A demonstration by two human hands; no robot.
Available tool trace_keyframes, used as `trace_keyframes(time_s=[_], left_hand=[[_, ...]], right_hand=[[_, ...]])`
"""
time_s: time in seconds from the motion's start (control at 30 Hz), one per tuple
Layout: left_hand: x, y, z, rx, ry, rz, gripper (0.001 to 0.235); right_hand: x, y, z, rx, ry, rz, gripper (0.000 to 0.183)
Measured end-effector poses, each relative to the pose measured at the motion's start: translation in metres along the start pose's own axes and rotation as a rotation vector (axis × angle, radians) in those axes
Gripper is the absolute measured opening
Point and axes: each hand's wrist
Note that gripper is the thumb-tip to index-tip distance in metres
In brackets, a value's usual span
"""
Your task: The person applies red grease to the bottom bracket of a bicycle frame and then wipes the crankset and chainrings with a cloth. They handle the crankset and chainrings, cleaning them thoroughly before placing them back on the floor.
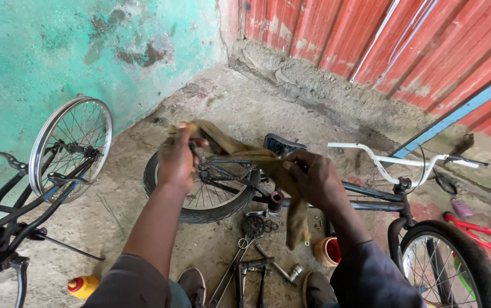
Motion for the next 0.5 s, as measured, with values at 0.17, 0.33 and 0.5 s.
trace_keyframes(time_s=[0.17, 0.33, 0.5], left_hand=[[0.009, 0.018, 0.016, -0.036, 0.398, 0.026, 0.042], [0.0, 0.023, 0.042, -0.056, 1.098, 0.233, 0.044], [-0.031, -0.031, 0.023, -0.171, 0.576, 0.605, 0.031]], right_hand=[[0.009, -0.006, 0.035, -0.163, 0.345, -0.106, 0.018], [-0.004, 0.001, 0.027, -0.349, 0.403, -0.08, 0.024], [-0.005, 0.001, -0.005, -0.158, -0.036, 0.103, 0.029]])
Point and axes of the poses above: each hand's wrist, its own y-axis towards the middle knuckle, its own x-axis out of the back of the hand, z = x × y, and after that the axes turned 10 degrees about x, right-handed
